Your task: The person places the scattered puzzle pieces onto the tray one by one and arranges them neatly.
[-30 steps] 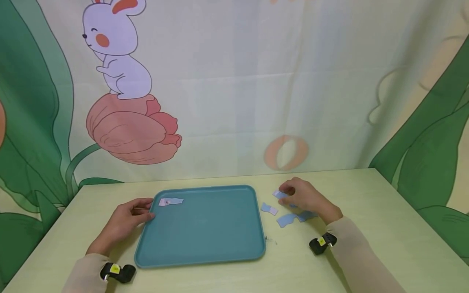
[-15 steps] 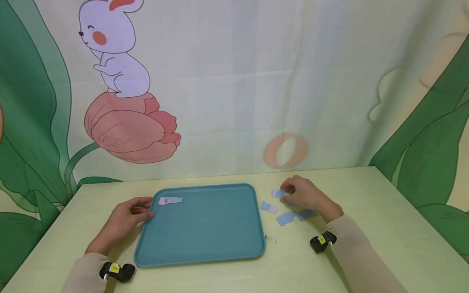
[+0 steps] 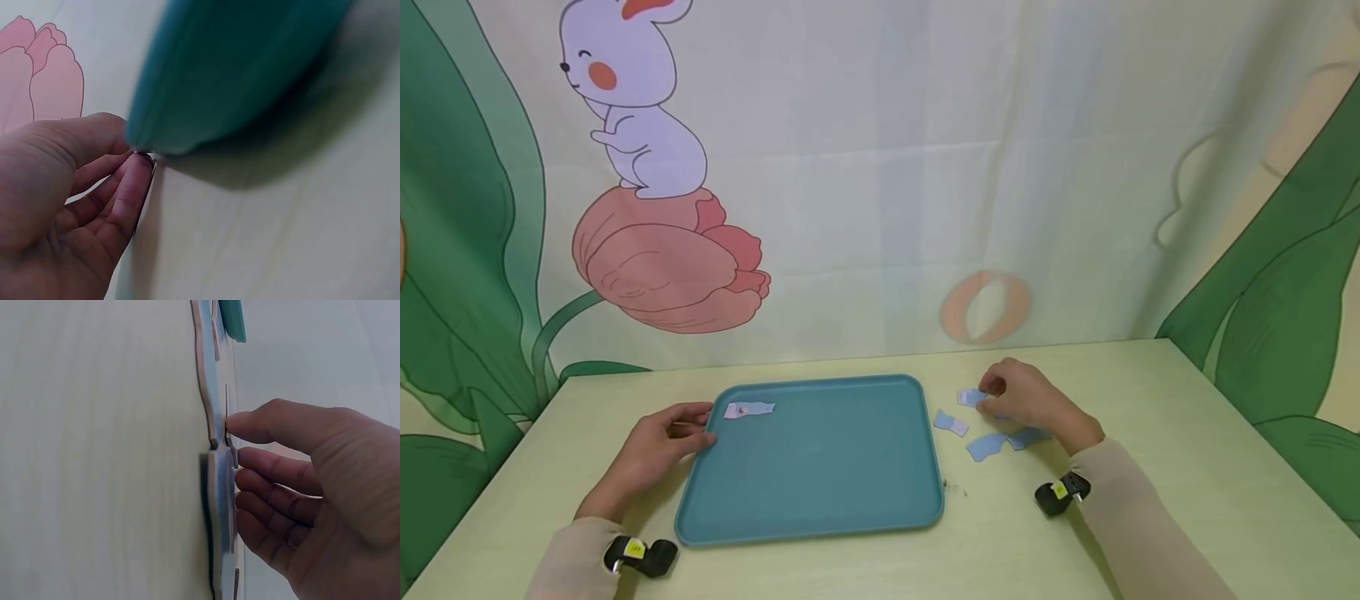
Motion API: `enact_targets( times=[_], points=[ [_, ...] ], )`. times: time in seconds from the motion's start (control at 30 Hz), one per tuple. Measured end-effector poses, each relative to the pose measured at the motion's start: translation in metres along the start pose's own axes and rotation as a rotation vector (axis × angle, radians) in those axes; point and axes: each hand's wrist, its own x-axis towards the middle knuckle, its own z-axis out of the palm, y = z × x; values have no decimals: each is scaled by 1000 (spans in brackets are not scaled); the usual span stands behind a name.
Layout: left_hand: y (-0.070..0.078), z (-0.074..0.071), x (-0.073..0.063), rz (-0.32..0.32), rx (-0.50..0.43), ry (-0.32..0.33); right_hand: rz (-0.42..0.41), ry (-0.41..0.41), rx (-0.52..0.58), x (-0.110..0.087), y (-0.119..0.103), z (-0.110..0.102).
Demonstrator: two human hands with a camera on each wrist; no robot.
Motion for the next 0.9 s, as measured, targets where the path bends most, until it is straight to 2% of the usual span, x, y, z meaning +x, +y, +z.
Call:
enact_targets(
  times=[0.27,0.53,0.9],
  points=[
    [0,-1,-1,2,-2,2,-9,15,4,0,-1,-1],
    [0,-2,1,2,-5,4,-68,47,52,-3,-3,-2],
    [-1,1,1,2,-9,11,-227,126,134,1,-21,4]
  ],
)
